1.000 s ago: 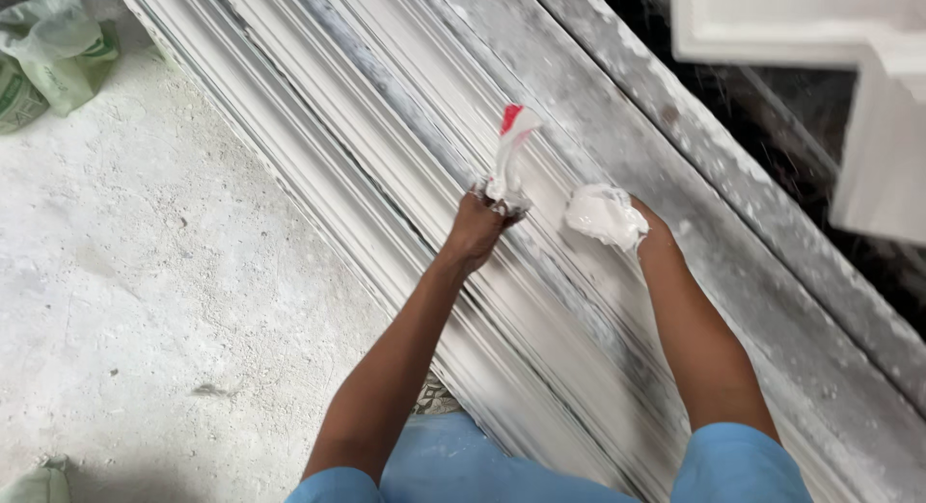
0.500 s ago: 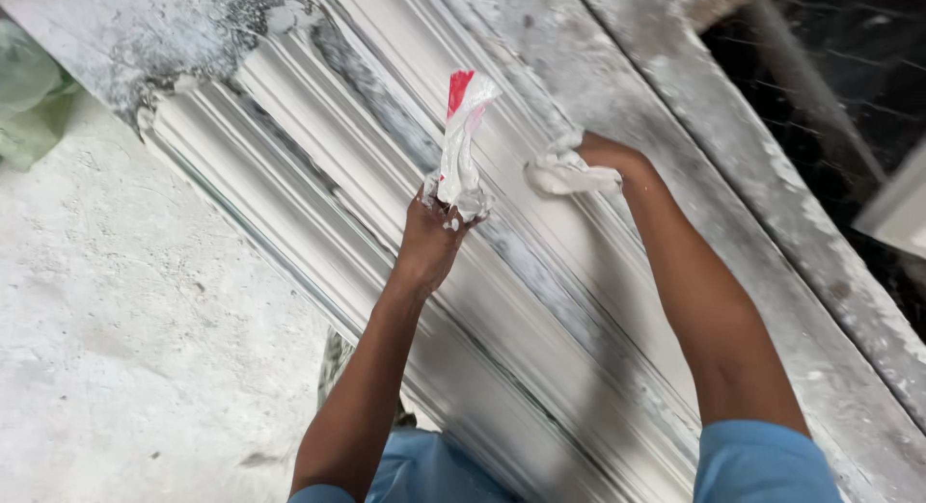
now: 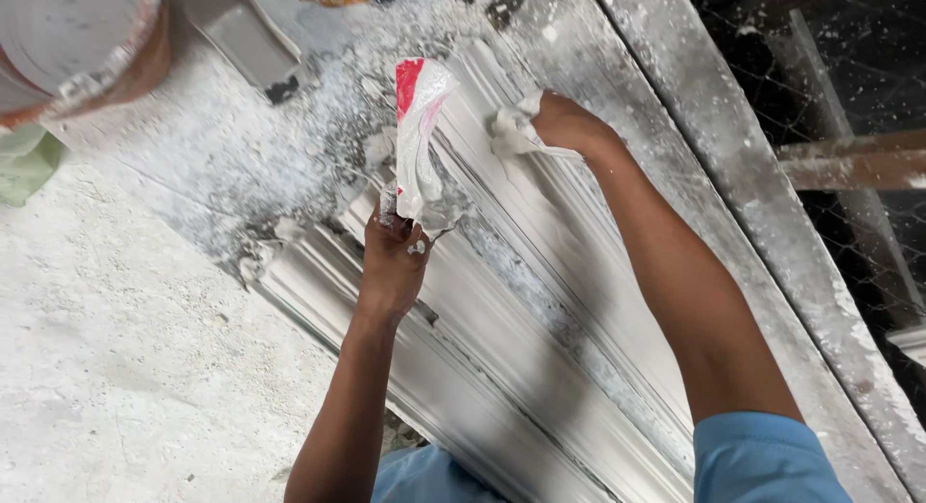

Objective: The person applies white plaster paste along decorative gypsum cornice moldings laid on a workbench, drawing a small red scraper along the grooves to fill and smooth them. They then wash their hands at a tap, dry them on a cloth, and press and smooth the molding surfaces by hand.

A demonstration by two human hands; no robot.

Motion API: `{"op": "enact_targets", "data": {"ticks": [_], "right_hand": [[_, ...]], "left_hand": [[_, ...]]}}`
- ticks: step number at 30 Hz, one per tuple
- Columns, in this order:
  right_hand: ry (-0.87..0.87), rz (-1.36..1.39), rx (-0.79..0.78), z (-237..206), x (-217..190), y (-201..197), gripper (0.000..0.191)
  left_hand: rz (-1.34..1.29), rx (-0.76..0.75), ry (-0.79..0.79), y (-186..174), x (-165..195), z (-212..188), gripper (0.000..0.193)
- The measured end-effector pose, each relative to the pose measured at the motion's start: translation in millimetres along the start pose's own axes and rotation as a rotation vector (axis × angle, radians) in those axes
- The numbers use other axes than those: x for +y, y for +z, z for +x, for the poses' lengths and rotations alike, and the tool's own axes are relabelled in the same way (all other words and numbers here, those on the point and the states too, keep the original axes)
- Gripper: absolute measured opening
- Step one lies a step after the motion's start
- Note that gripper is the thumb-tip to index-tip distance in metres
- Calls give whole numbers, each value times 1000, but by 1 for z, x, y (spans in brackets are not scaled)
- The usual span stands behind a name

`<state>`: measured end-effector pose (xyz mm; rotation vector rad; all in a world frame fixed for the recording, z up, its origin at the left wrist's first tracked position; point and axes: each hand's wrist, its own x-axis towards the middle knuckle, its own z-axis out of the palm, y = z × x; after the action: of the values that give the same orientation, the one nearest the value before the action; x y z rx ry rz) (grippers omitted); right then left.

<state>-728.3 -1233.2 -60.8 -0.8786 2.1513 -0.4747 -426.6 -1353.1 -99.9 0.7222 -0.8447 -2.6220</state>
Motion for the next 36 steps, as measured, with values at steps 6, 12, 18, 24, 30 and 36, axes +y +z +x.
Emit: {"op": "enact_targets", "data": {"ticks": [6, 12, 18, 24, 30, 36], "right_hand": [[-50, 266, 389, 57, -20, 33, 10], [-28, 985, 600, 109, -40, 48, 27], [-95, 1211, 896, 117, -42, 29, 18], [-177, 856, 911, 99, -28, 30, 15], [-101, 648, 574, 77, -28, 33, 22], [157, 337, 412, 33, -59, 20, 33]], "left_hand": [[-17, 14, 37, -14, 16, 27, 55], [24, -17, 92, -24, 26, 41, 49], [23, -7, 95, -28, 35, 51, 50], [-14, -47, 73, -15, 49, 63, 50], [-15, -58, 26, -7, 45, 83, 49], [307, -98, 138, -13, 32, 103, 52]]}}
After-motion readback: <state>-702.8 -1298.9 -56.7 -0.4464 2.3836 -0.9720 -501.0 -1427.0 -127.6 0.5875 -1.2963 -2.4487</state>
